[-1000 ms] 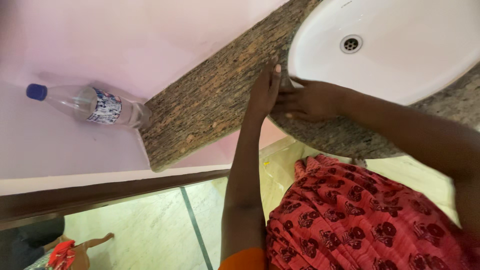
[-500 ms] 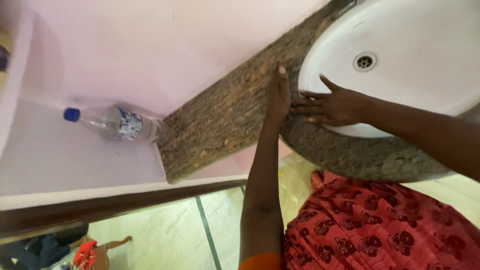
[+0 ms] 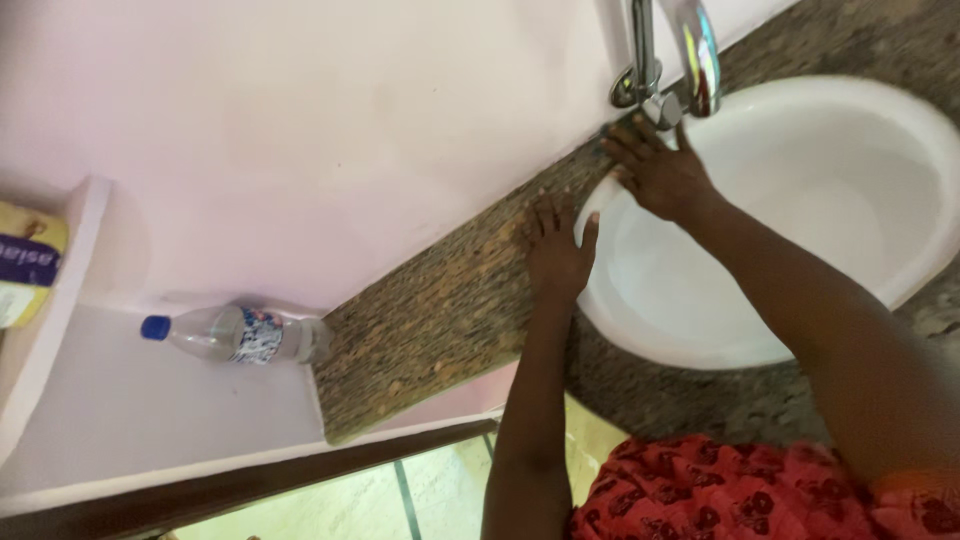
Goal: The person scrubs the granite countertop and the white ceramic sink basin using a small blue sponge. They repeatedly wipe the surfaces around the sink and inside the basin, moving the sponge back and forth to clean the area.
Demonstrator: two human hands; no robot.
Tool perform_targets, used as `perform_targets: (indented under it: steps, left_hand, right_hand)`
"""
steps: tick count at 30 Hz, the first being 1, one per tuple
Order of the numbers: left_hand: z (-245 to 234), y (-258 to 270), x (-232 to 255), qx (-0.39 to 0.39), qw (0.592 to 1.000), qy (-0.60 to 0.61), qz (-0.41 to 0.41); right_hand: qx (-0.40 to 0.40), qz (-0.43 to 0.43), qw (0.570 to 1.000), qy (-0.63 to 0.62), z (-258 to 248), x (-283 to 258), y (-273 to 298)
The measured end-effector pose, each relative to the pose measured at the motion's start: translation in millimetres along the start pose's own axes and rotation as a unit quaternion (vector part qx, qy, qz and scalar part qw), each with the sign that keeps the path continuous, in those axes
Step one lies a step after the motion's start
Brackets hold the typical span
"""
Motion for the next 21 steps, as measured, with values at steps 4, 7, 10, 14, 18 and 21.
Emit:
perform_targets:
  steps: [4,7,10,14,18,21]
  left_hand:
    - [-10,0,17,0.041,0.992,-0.110,0.039]
    - [-3,-2,15,0.053,0.988,-0.141,0.039]
    - [5,-12,16,0.057,0.985,-0.163,0.031]
    - [17,-35,35,0.038,0.982,-0.176,0.058]
    - [32,-59,58,-0.016,0.957,-0.279,0.079]
    - [32,-59,63,-0.005,0.943,-0.318,0.094]
  right_hand:
    - [-0.090,0.087,0.987,0.102,13,83,7]
    - [-0.026,0.125,0.992,-0.019,-6,148,13]
    - [-0.070,0.252,0.964,0.037,-13,226,28]
    - [-0.155,0.400,0.899,0.094,2,282,49]
    - [-0.065,0.224,0.968,0.096,15,257,17]
    - [-0.055,0.239,0.969,0.017,18,286,22]
Point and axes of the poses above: each hand's wrist, its own y-axis away from the middle knuckle, its own z-axis out of the palm, x = y × z, the point moved 10 cm from there along -y, towards the middle knuckle, and after that the axes turned 7 degrees about y, right-handed, at the moved point
